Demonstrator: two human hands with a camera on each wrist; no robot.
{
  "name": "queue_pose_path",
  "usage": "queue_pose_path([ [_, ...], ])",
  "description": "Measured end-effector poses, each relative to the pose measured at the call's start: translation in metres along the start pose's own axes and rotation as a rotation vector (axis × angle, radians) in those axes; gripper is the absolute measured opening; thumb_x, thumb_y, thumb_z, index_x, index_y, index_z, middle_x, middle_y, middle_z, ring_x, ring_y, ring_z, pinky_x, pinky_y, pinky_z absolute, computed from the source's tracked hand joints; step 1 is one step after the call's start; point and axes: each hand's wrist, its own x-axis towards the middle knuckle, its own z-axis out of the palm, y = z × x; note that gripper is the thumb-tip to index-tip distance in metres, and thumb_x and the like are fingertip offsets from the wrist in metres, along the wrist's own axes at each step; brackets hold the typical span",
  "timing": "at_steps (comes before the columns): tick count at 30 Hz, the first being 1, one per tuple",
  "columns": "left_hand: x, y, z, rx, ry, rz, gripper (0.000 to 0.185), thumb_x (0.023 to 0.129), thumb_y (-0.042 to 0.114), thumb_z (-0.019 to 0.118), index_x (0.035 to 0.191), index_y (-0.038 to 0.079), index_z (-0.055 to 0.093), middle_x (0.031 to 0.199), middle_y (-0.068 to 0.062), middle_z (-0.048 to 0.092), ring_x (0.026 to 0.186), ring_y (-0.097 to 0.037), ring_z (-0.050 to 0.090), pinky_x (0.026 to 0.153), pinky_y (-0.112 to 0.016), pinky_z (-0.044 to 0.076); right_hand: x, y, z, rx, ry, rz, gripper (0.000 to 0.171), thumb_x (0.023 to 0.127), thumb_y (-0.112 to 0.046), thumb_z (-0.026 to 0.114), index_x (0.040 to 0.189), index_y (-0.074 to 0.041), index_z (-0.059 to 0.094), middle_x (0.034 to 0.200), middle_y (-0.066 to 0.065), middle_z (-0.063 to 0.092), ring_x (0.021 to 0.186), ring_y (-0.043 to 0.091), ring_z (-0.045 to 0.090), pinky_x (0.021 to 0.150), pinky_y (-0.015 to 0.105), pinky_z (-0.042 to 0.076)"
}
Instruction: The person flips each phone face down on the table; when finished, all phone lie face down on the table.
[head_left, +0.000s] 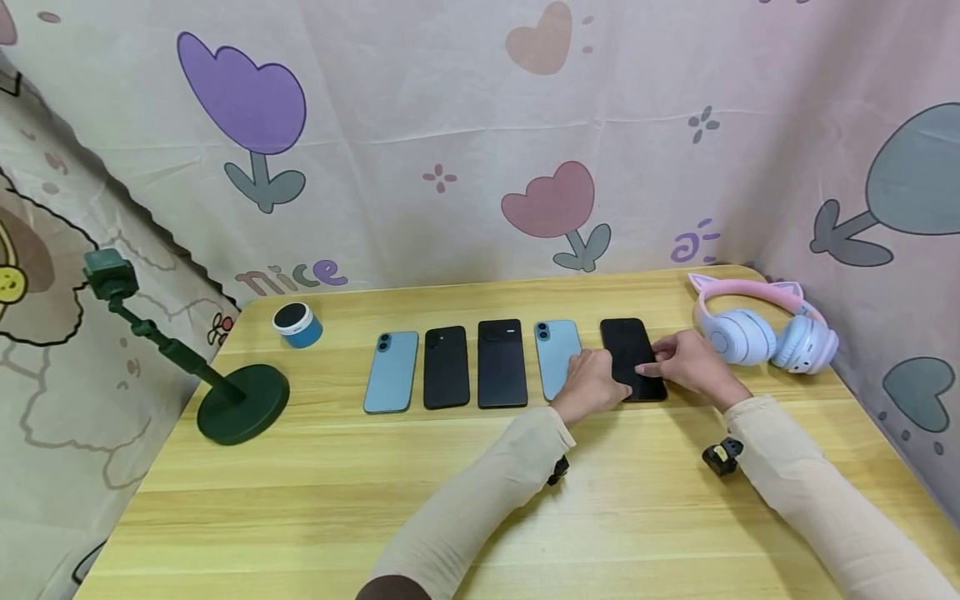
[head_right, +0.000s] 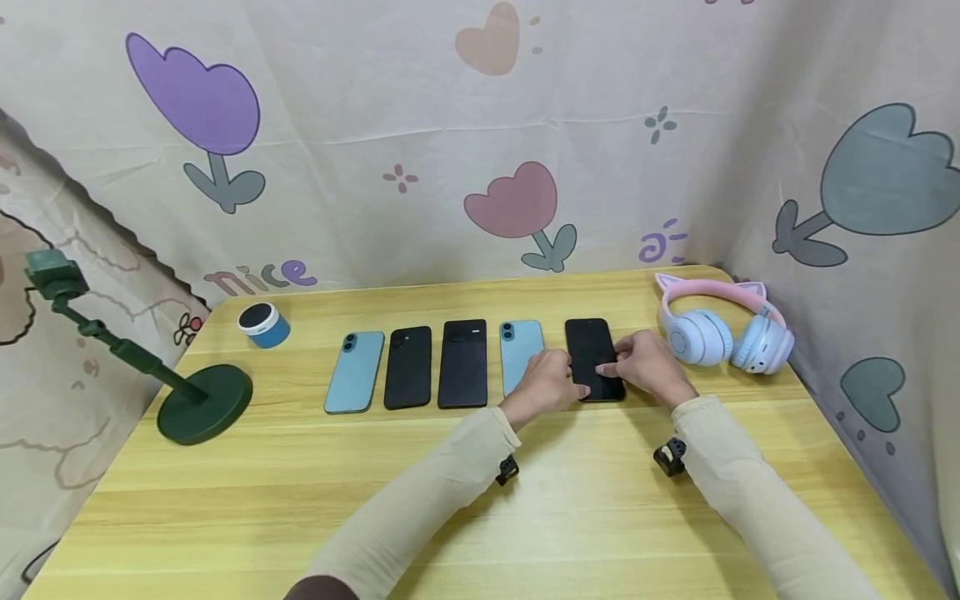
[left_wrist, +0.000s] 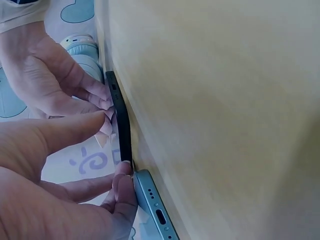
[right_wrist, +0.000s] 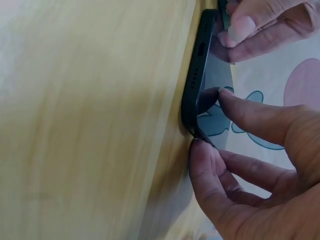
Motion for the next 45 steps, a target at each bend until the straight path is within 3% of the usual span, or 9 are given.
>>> queue_pose_path([
  [6, -0.002, -0.001, -0.002, -0.109, 0.023, -0.030, 0.030, 0.090, 0.030, 0.079, 0.074, 0.010, 0.062, 0.069, 0.000, 0.050, 0.076, -0.016, 0.048, 0.076, -0.027, 0.040, 0.000, -0.001, 0.001, 0.028, -0.014, 0.003, 0.067, 0.087, -0.032, 0.082, 0.127, 0.017, 0.061, 0.119, 0.032, 0.064, 0.098, 0.034, 0.059, 0.088, 0.051, 0.052],
  [10, -0.004, -0.002, -0.004, -0.156, 0.038, -0.007, 0.022, 0.091, 0.027, 0.079, 0.090, 0.006, 0.071, 0.077, -0.003, 0.061, 0.071, -0.017, 0.052, 0.067, -0.027, 0.043, 0.000, -0.003, 0.002, 0.041, -0.023, 0.021, 0.072, 0.087, -0.035, 0.081, 0.130, 0.017, 0.058, 0.125, 0.034, 0.062, 0.106, 0.036, 0.059, 0.092, 0.052, 0.052],
  [14, -0.007, -0.002, -0.006, -0.196, 0.036, -0.014, 0.038, 0.092, 0.026, 0.077, 0.121, 0.003, 0.070, 0.114, -0.008, 0.070, 0.095, -0.019, 0.064, 0.076, -0.027, 0.052, 0.001, -0.006, 0.001, 0.058, -0.032, 0.040, 0.073, 0.087, -0.037, 0.081, 0.132, 0.016, 0.057, 0.123, 0.033, 0.063, 0.106, 0.037, 0.060, 0.088, 0.050, 0.053],
  [18, -0.008, -0.001, -0.007, -0.248, 0.028, -0.050, 0.054, 0.094, 0.027, 0.075, 0.140, 0.005, 0.059, 0.140, -0.011, 0.056, 0.117, -0.020, 0.059, 0.087, -0.029, 0.052, 0.002, -0.009, 0.000, 0.069, -0.039, 0.052, 0.073, 0.088, -0.039, 0.080, 0.133, 0.014, 0.057, 0.120, 0.033, 0.064, 0.105, 0.038, 0.062, 0.085, 0.047, 0.053],
  [23, -0.010, -0.003, -0.009, -0.338, 0.023, -0.064, 0.056, 0.095, 0.024, 0.074, 0.144, 0.006, 0.055, 0.143, -0.013, 0.051, 0.098, -0.017, 0.060, 0.074, -0.027, 0.051, 0.001, -0.013, 0.001, 0.083, -0.037, 0.048, 0.071, 0.090, -0.040, 0.078, 0.132, 0.014, 0.058, 0.124, 0.033, 0.063, 0.110, 0.039, 0.062, 0.088, 0.048, 0.053],
  [30, -0.011, -0.008, -0.010, -0.450, 0.022, -0.086, 0.059, 0.094, 0.019, 0.074, 0.148, 0.007, 0.052, 0.141, -0.007, 0.058, 0.113, -0.015, 0.065, 0.081, -0.027, 0.056, 0.000, -0.015, 0.004, 0.119, -0.031, 0.024, 0.070, 0.090, -0.040, 0.078, 0.129, 0.016, 0.059, 0.122, 0.033, 0.064, 0.102, 0.032, 0.066, 0.087, 0.046, 0.055],
  [39, -0.012, -0.011, -0.014, -0.518, 0.041, -0.104, 0.058, 0.093, 0.018, 0.076, 0.146, 0.007, 0.054, 0.137, -0.005, 0.063, 0.113, -0.015, 0.066, 0.089, -0.031, 0.055, -0.001, -0.021, 0.004, 0.147, -0.044, 0.022, 0.072, 0.091, -0.043, 0.077, 0.129, 0.016, 0.059, 0.109, 0.027, 0.071, 0.087, 0.023, 0.070, 0.080, 0.038, 0.056],
  [45, -0.012, -0.012, -0.016, -0.577, 0.068, -0.116, 0.056, 0.092, 0.018, 0.078, 0.142, 0.007, 0.057, 0.134, -0.004, 0.064, 0.109, -0.015, 0.066, 0.086, -0.031, 0.056, -0.003, -0.025, 0.003, 0.137, -0.048, -0.002, 0.072, 0.092, -0.045, 0.074, 0.127, 0.016, 0.061, 0.097, 0.019, 0.075, 0.086, 0.023, 0.070, 0.074, 0.031, 0.054],
])
